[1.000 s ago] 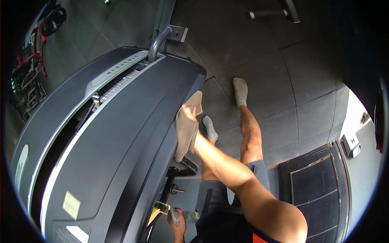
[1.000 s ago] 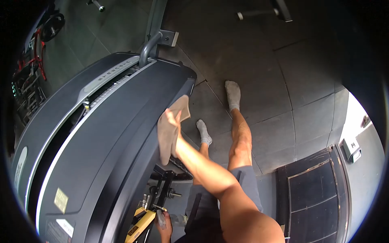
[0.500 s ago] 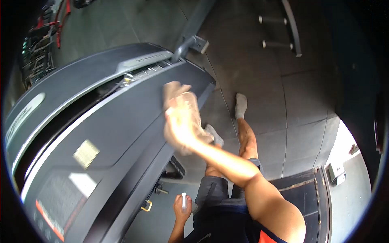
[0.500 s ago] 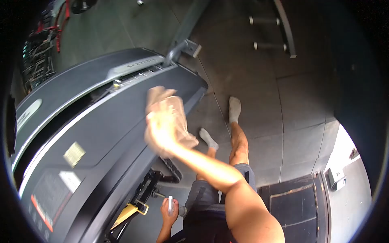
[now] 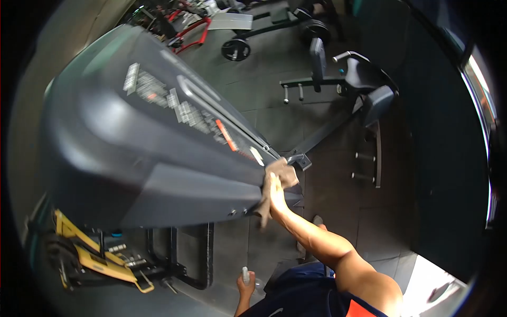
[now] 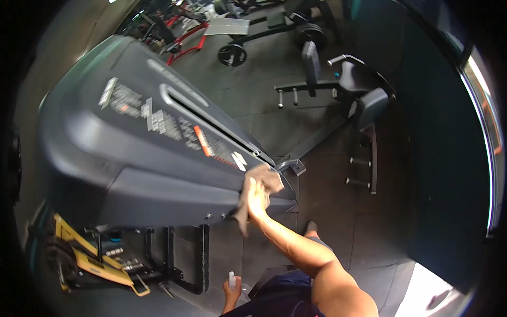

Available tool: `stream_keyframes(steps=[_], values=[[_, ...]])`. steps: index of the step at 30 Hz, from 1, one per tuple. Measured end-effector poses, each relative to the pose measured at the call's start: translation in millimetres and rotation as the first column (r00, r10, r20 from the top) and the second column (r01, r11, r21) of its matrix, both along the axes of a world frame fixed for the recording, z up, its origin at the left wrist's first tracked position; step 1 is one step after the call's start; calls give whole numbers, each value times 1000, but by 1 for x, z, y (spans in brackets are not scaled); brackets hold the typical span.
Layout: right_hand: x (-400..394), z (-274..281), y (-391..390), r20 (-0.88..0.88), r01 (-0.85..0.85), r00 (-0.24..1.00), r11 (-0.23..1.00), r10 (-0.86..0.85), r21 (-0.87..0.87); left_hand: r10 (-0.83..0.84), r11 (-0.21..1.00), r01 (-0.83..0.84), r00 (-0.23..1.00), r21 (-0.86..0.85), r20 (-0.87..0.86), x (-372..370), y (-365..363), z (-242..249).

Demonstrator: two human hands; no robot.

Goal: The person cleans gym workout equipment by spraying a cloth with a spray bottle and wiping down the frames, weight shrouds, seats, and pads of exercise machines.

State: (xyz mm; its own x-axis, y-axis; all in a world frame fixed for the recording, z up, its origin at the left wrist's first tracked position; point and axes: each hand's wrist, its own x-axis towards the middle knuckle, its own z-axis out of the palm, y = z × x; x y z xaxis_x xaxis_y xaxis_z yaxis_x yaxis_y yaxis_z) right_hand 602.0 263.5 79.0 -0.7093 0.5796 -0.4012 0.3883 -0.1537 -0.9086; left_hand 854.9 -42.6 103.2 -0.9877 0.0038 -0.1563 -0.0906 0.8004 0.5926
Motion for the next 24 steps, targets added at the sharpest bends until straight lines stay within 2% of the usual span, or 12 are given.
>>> stream_keyframes(steps=[1, 2, 3, 5, 6, 7, 10, 11, 13, 17, 20, 24], values=[[-9, 21, -10, -143, -22, 988, 981, 50, 192, 108, 994, -108, 994, 14, 1, 11, -6, -2], [16, 149, 15, -309, 100, 950, 982, -47, 160, 89, 996, -88, 994, 18, -58, 23, -18, -7], [21, 199, 28, -489, 59, 870, 973, 58, 221, 66, 998, -65, 990, 18, -121, 35, -32, -16], [16, 305, 48, -867, -37, 497, 998, -26, -51, 84, 996, -84, 986, 3, -143, 50, -45, -25], [-6, 295, 48, -906, -15, 420, 998, 59, 58, 127, 992, -129, 987, -11, -98, 59, -48, -29], [-7, 308, 60, -882, 113, 411, 947, 231, 301, 153, 988, -151, 978, 24, -144, 66, -56, -52], [-4, 285, 65, -876, 162, 403, 922, 264, 352, 221, 975, -221, 967, 16, -126, 74, -43, -72], [-4, 200, 64, -549, -225, 656, 829, 518, 512, 251, 968, -250, 958, 28, -138, 64, -25, -72], [5, 163, 45, -490, -356, 611, 768, 622, 532, 303, 953, -299, 939, 51, -162, 50, 14, -72], [-34, 241, 41, -637, -306, 366, 734, 679, 606, 368, 930, -352, 898, 109, -242, 46, 83, -76], [-116, 336, 62, -743, -194, 221, 775, 632, 601, 284, 958, -235, 845, 163, -454, 55, 127, -106], [-249, 441, 82, -860, -66, 248, 894, 446, 444, 541, 841, -520, 809, 150, -230, 56, 161, -89]])
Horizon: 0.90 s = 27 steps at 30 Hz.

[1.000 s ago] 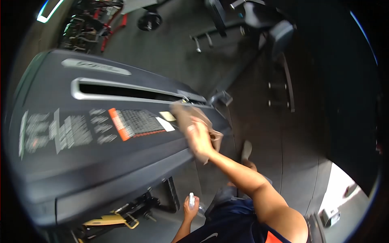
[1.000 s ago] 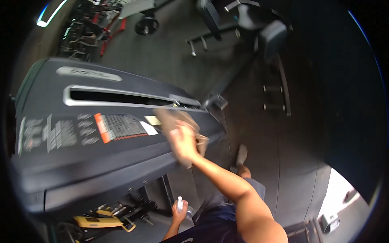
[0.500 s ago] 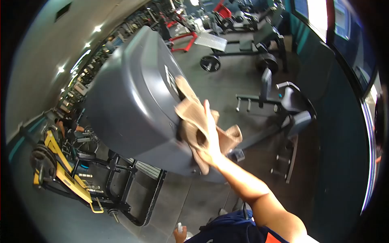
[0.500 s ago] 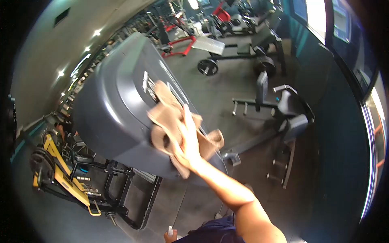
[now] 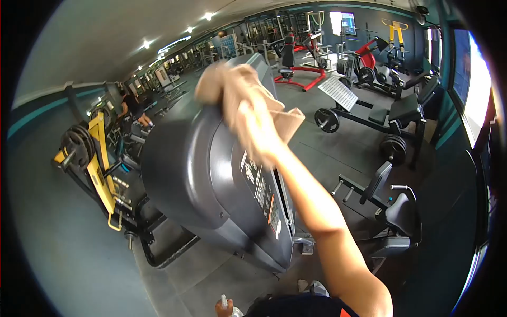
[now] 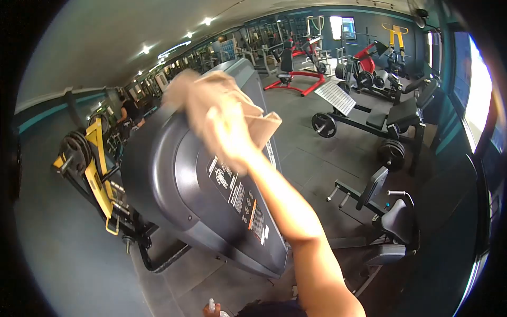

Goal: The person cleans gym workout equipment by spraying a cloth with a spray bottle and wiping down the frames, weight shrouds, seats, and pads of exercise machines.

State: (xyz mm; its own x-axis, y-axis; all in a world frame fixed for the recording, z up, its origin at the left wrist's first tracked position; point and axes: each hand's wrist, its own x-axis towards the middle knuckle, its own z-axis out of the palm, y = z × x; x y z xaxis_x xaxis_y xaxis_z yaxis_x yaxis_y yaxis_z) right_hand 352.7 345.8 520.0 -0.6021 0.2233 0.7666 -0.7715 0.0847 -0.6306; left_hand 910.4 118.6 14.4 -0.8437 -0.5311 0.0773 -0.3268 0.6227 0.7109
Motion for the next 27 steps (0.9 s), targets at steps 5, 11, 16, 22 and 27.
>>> stream_keyframes(steps=[5, 11, 16, 22, 27], values=[[118, 53, 18, 36, -214, 977, 970, 211, 113, 129, 991, -131, 990, 20, 59, -11, 27, 9], [102, 26, 32, -84, -565, 781, 758, 619, 326, 200, 979, -202, 977, 22, 71, -27, 39, 10], [-44, 4, 4, -26, -242, 970, 970, 241, -24, 231, 972, -233, 971, 19, 65, -49, 55, 20], [97, 24, 36, -486, -320, 653, 794, 580, 517, 306, 952, -305, 949, -34, 70, -127, 86, 45], [-77, 15, 30, -501, -286, 590, 745, 633, 603, 389, 921, -384, 918, -66, 82, -186, 111, 67]])
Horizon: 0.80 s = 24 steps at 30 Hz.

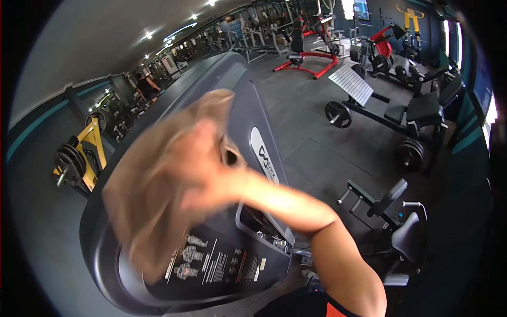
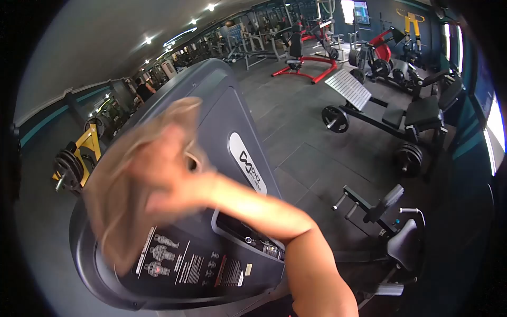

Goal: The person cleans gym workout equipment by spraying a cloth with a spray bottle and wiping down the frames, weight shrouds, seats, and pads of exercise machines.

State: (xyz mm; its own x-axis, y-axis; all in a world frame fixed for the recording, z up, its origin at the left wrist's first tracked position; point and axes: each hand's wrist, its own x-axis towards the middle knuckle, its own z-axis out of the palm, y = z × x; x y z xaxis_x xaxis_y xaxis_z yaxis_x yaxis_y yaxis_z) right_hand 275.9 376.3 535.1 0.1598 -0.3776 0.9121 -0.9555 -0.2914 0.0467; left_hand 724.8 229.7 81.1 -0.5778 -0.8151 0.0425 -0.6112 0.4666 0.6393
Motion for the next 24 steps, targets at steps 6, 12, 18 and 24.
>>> stream_keyframes(steps=[6, 12, 18, 24], values=[[-188, 17, -21, 931, 586, 357, 794, -73, -162, 139, 990, -139, 990, -30, 18, -41, 20, 16], [-118, 66, 5, 363, 102, 932, 976, -26, -192, 225, 973, -220, 971, -76, 74, -55, 28, 23], [-303, 3, 6, 692, 160, 721, 968, 19, -194, 317, 946, -308, 944, -99, 92, -41, 37, 31], [-298, -226, -27, 930, 298, 165, 915, -329, 271, 402, 913, -395, 913, -101, 64, -27, 45, 29]])
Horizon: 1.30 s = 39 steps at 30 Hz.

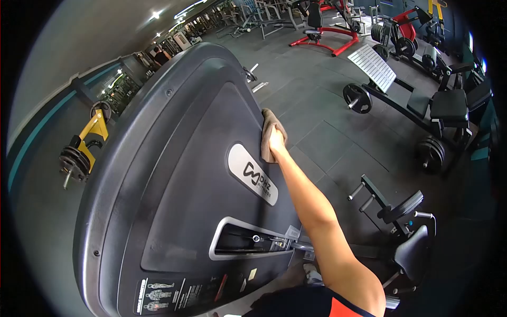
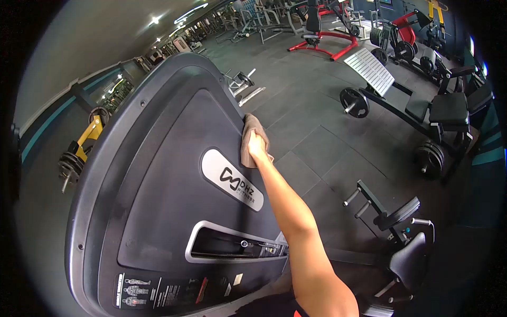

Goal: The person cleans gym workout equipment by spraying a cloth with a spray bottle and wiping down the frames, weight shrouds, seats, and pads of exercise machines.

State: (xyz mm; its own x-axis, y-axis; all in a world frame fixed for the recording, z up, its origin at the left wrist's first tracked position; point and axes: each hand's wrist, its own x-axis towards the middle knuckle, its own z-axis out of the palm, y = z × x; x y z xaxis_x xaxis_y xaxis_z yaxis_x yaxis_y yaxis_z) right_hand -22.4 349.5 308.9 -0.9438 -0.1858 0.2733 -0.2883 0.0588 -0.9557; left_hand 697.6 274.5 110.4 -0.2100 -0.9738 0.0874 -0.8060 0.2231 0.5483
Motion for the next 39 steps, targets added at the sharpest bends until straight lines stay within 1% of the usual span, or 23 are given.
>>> stream_keyframes(steps=[1, 2, 5, 7, 10, 13, 15, 18, 19, 20, 21, 22, 24, 27, 28, 30, 31, 33, 34, 35, 37, 38, 39], values=[[4, -9, 10, 191, 153, 976, 944, -99, -291, 9, 1000, -9, 1000, 0, -3, 3, 0, -1], [-4, -4, 6, 158, 119, 983, 977, -92, -174, 22, 1000, -22, 1000, -6, -6, 7, 1, -1], [15, 97, -3, 86, 16, 996, 979, -34, 203, 57, 998, -57, 998, -14, -12, 22, 3, -1], [119, 182, 16, -417, 105, 882, 955, -218, -277, 90, 996, -90, 996, -18, -7, 26, 2, -4], [256, 164, 27, -751, -62, 656, 985, -80, -160, 141, 990, -141, 990, -18, -7, 32, 4, -7], [278, 137, 38, -854, -314, 494, 949, 159, -5, 197, 980, -198, 980, -33, -19, 49, 4, -9], [229, 131, 29, -860, -282, 510, 945, 1, -166, 256, 965, -258, 965, -46, -51, 66, 7, -10], [81, 100, 5, -646, 266, 658, 922, -387, -281, 383, 921, -388, 918, -37, -103, 95, 19, -15], [73, 120, 21, -305, 206, 910, 944, -282, -259, 429, 900, -435, 894, -21, -131, 105, 26, -16], [56, 98, 17, -141, 212, 962, 967, -232, -144, 440, 898, -435, 880, 71, -180, 112, 31, -15], [60, 73, 0, -218, 252, 946, 967, -241, 25, 458, 888, -431, 860, 161, -225, 113, 38, -8], [64, 47, -16, -301, 304, 923, 935, -241, 183, 415, 909, -396, 889, 129, -195, 118, 38, -14], [184, 33, -23, -489, 250, 845, 968, -215, 8, 319, 947, -312, 940, 69, -119, 149, 30, -52], [355, 57, 26, -570, -354, 758, 934, 316, 47, 54, 987, -78, 984, 141, 169, 165, 11, -63], [353, 76, 33, -585, -271, 763, 958, 274, 94, 226, 948, -219, 974, 231, -4, 157, 10, -65], [305, 120, 40, -615, -105, 762, 976, 203, 191, 285, 951, -276, 957, 139, -47, 144, 10, -62], [258, 120, 26, -674, 48, 735, 987, 67, 151, 313, 947, -306, 947, 94, -72, 139, 10, -57], [182, 117, -3, -762, 406, 574, 912, -301, -54, 399, 908, -340, 880, 245, -257, 139, 7, -53], [163, 108, -13, -683, 397, 649, 915, -336, -72, 439, 886, -336, 829, 318, -347, 139, 5, -50], [196, 126, -11, -648, 344, 702, 937, -297, -57, 383, 913, -301, 868, 276, -316, 143, 1, -46], [306, 157, 6, -726, 242, 660, 970, -194, -39, 257, 958, -210, 930, 194, -262, 149, -8, -48], [359, 161, 14, -805, 208, 581, 978, -119, 5, 221, 969, -185, 947, 163, -233, 149, -15, -53], [394, 161, 19, -916, 316, 395, 947, -72, 62, 191, 977, -167, 962, 131, -195, 154, -19, -57]])
